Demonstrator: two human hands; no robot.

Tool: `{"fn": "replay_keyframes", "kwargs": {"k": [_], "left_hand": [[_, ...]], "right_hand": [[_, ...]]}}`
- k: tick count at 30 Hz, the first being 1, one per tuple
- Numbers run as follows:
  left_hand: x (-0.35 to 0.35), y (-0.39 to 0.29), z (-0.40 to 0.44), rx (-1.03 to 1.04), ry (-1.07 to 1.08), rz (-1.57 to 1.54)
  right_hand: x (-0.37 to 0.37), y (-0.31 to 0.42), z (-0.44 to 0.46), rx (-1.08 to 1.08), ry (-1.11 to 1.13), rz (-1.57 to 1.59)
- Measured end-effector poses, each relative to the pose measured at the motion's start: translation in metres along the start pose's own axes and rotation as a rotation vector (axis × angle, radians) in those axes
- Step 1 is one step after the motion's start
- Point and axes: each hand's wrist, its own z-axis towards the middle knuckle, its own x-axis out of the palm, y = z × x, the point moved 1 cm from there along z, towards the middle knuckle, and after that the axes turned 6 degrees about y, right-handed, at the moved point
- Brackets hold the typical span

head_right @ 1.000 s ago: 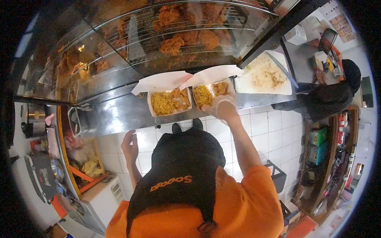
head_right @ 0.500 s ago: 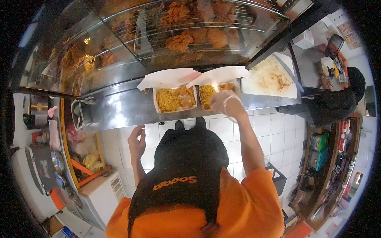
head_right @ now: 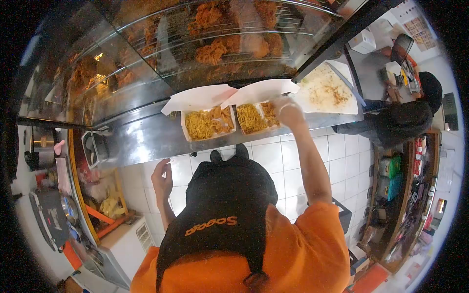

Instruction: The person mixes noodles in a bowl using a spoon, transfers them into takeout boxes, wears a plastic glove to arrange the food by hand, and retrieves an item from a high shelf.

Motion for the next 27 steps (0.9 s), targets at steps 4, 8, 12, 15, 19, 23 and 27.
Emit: {"fn": "replay_keyframes", "kwargs": {"k": [4, 8, 12, 15, 19, 23, 27], "left_hand": [[-0.016, -0.011, 0.014, 0.081, -0.057, 0.061], [-0.050, -0.019, 0.042, 0.183, -0.181, 0.010], [-0.102, -0.023, 0.081, 0.355, -0.320, -0.054], [-0.132, -0.070, 0.109, 0.378, -0.434, -0.069], [-0.139, -0.111, 0.158, 0.464, -0.541, 0.022], [-0.106, -0.079, 0.216, 0.493, -0.540, 0.197], [-0.077, -0.104, 0.206, 0.600, -0.627, 0.160]], "right_hand": [[0.003, -0.003, 0.004, -0.055, 0.123, -0.086], [0.058, -0.050, -0.001, -0.010, 0.013, 0.017], [-0.018, -0.001, -0.004, 0.023, -0.009, -0.176], [-0.023, -0.018, -0.021, 0.073, -0.061, -0.418], [0.002, -0.037, -0.012, 0.338, 0.193, -0.012], [0.089, -0.065, 0.008, -0.013, -0.111, -0.089], [0.130, -0.080, 0.007, 0.120, -0.049, 0.060]]}}
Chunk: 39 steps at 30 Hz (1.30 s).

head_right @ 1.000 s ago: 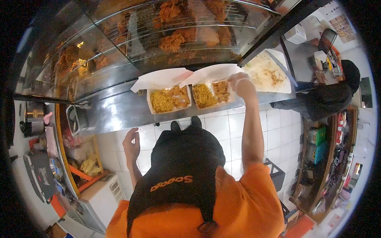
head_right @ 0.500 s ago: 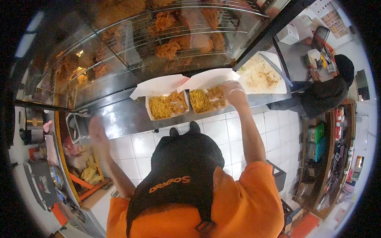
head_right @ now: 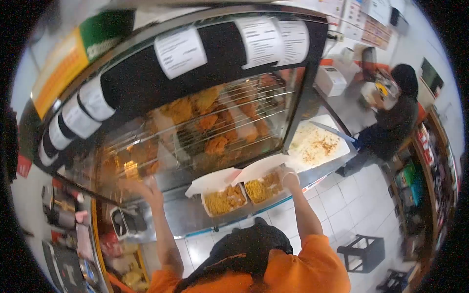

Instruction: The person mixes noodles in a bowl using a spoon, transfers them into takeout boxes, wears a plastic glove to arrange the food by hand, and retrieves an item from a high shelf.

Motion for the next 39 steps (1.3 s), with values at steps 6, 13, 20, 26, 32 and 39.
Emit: {"fn": "replay_keyframes", "kwargs": {"k": [6, 13, 20, 26, 32, 39], "left_hand": [[-0.012, -0.040, -0.021, -0.029, -0.180, -0.061], [0.079, 0.028, -0.195, -0.517, 0.643, -0.260], [0.106, -0.021, -0.155, -0.555, 0.816, -0.128], [0.110, -0.035, -0.163, -0.460, 0.674, -0.024], [0.102, -0.155, -0.144, -0.599, 0.861, -0.119], [0.186, -0.302, -0.186, -0.645, 0.761, -0.454]], "right_hand": [[-0.066, 0.055, -0.053, 0.111, -0.479, 0.048], [-0.089, 0.070, -0.124, 0.504, -0.559, 0.241], [-0.106, 0.063, -0.186, 0.657, -0.384, 0.173], [-0.122, 0.009, -0.212, 0.867, -0.471, 0.503], [-0.156, -0.134, -0.223, 0.660, -0.731, 0.235], [-0.272, -0.401, -0.153, 0.588, -0.794, 0.081]]}}
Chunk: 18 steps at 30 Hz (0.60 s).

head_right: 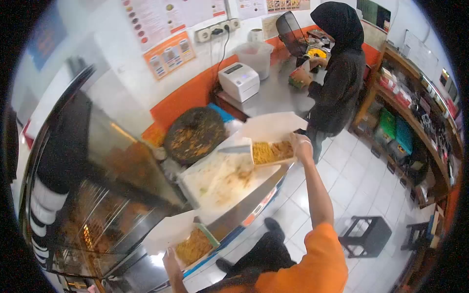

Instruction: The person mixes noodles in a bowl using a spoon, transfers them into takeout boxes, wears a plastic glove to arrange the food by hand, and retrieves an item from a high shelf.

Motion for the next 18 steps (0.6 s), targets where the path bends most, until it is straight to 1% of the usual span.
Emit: {"fn": "replay_keyframes", "kwargs": {"k": [1, 2, 3, 4, 5, 6, 8, 10, 11, 12, 14, 15, 16, 17, 18], "left_hand": [[0.027, -0.011, -0.001, -0.030, 0.011, -0.036], [0.054, -0.031, -0.001, -0.012, 0.025, 0.025], [0.079, -0.033, 0.010, -0.016, 0.012, 0.030], [0.103, -0.027, 0.024, -0.027, 0.014, 0.112], [0.137, -0.077, 0.019, -0.001, 0.042, 0.138], [0.171, -0.126, 0.014, 0.027, 0.070, 0.163], [0.198, -0.119, 0.056, -0.123, 0.210, 0.355], [0.236, -0.031, 0.123, 0.514, 0.178, 1.031], [0.269, -0.061, 0.131, 0.249, 0.241, 0.527], [0.314, -0.094, 0.149, -0.005, 0.290, 0.017], [0.385, -0.141, 0.168, 0.031, 0.358, -0.078], [0.421, -0.147, 0.185, -0.040, 0.391, -0.080], [0.449, -0.188, 0.180, -0.247, 0.377, -0.086], [0.490, -0.157, 0.213, -0.142, 0.442, -0.164], [0.531, -0.127, 0.246, -0.042, 0.512, -0.250]], "right_hand": [[0.024, -0.036, 0.038, -0.056, 0.001, -0.138], [0.052, -0.068, 0.064, -0.102, 0.005, -0.267], [0.069, -0.093, 0.093, -0.107, 0.011, -0.256], [0.086, -0.114, 0.120, -0.141, -0.003, -0.142], [0.109, -0.135, 0.141, -0.172, -0.012, -0.023], [0.161, -0.183, 0.170, 0.019, 0.204, -0.090], [0.151, -0.159, 0.196, 0.156, 0.264, 0.200], [0.124, -0.132, 0.213, 0.296, 0.251, 0.461], [0.111, -0.121, 0.216, 0.343, 0.249, 0.529], [0.120, -0.132, 0.223, 0.215, 0.238, 0.323], [0.087, -0.133, 0.197, 0.173, 0.144, -0.020], [0.061, -0.121, 0.181, 0.242, 0.041, 0.152], [0.035, -0.110, 0.154, 0.307, -0.043, 0.322], [0.020, -0.112, 0.130, 0.385, 0.005, 0.323], [0.025, -0.126, 0.106, 0.450, 0.020, 0.312]]}}
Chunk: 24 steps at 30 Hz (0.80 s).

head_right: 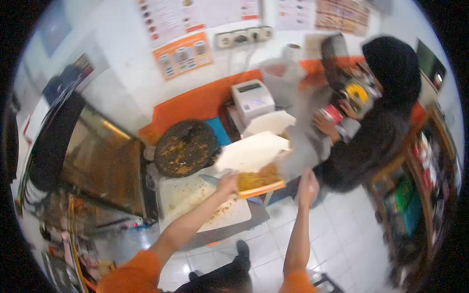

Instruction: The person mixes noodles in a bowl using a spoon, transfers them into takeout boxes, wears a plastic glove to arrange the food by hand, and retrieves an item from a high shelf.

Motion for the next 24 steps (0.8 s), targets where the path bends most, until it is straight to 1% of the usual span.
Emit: {"fn": "replay_keyframes", "kwargs": {"k": [1, 2, 3, 4, 5, 6, 7, 9, 10, 11, 12, 13, 14, 15, 16, 17, 18, 19, 20, 21, 22, 23, 24], "left_hand": [[0.025, -0.004, 0.021, -0.102, -0.009, -0.014], [0.050, -0.009, 0.041, -0.205, -0.019, -0.030], [0.064, 0.036, 0.082, -0.170, -0.051, -0.105], [0.070, 0.046, 0.103, -0.132, 0.078, -0.079], [0.075, 0.046, 0.114, -0.089, 0.206, -0.057], [0.092, 0.052, 0.115, -0.047, 0.056, -0.156], [0.104, 0.023, 0.086, -0.007, -0.088, -0.250], [0.075, -0.033, 0.007, -0.015, 0.130, 0.043], [0.067, -0.040, -0.010, 0.002, 0.239, 0.131], [0.063, -0.049, -0.061, 0.004, 0.289, 0.004], [0.049, -0.053, -0.120, 0.011, 0.345, -0.123], [0.025, -0.047, -0.166, 0.122, 0.386, -0.214], [-0.005, -0.063, -0.228, 0.216, 0.396, -0.169], [-0.041, -0.083, -0.281, 0.298, 0.300, -0.219], [-0.086, -0.102, -0.327, 0.492, 0.061, 0.054], [-0.152, -0.120, -0.348, 0.558, -0.190, -0.227], [-0.201, -0.143, -0.390, 0.662, -0.519, -0.043], [-0.236, -0.183, -0.433, 0.590, -0.798, -0.166], [-0.281, -0.200, -0.456, 0.694, -1.145, -0.055], [-0.322, -0.224, -0.486, 0.961, -1.219, 0.098], [-0.359, -0.246, -0.505, 1.093, -1.307, 0.166], [-0.377, -0.270, -0.520, 1.141, -1.245, 0.073], [-0.385, -0.291, -0.535, 1.180, -1.180, -0.024]], "right_hand": [[0.002, -0.015, -0.017, -0.076, 0.015, 0.173], [-0.004, -0.031, -0.024, 0.066, 0.335, 0.195], [0.002, -0.026, -0.033, 0.090, 0.438, 0.362], [0.007, -0.020, -0.042, 0.131, 0.538, 0.524], [0.011, 0.000, -0.052, 0.170, 0.590, 0.628], [0.025, 0.001, -0.046, 0.120, 0.639, 0.656], [0.038, -0.002, -0.035, 0.080, 0.683, 0.687], [0.071, -0.034, 0.004, 0.081, 0.824, 0.730], [0.091, -0.062, 0.023, 0.146, 0.852, 0.877], [0.098, -0.094, 0.031, 0.210, 0.865, 1.030], [0.093, -0.108, 0.037, 0.124, 0.796, 0.937], [0.085, -0.111, 0.035, 0.059, 0.693, 0.809], [0.076, -0.114, 0.034, 0.010, 0.588, 0.672], [0.061, -0.104, 0.017, -0.041, 0.496, 0.599], [0.042, -0.083, -0.006, -0.085, 0.400, 0.521], [0.055, -0.043, -0.017, -0.166, 0.360, 0.535], [0.062, -0.039, -0.031, -0.173, 0.365, 0.539], [0.063, -0.042, -0.043, -0.054, 0.442, 0.537], [0.060, -0.044, -0.062, 0.073, 0.512, 0.528], [0.054, -0.021, -0.097, 0.074, 0.505, 0.529], [0.051, 0.021, -0.136, 0.054, 0.604, 0.446], [0.047, 0.048, -0.161, 0.029, 0.697, 0.357], [0.065, 0.038, -0.174, -0.071, 0.749, 0.504]]}}
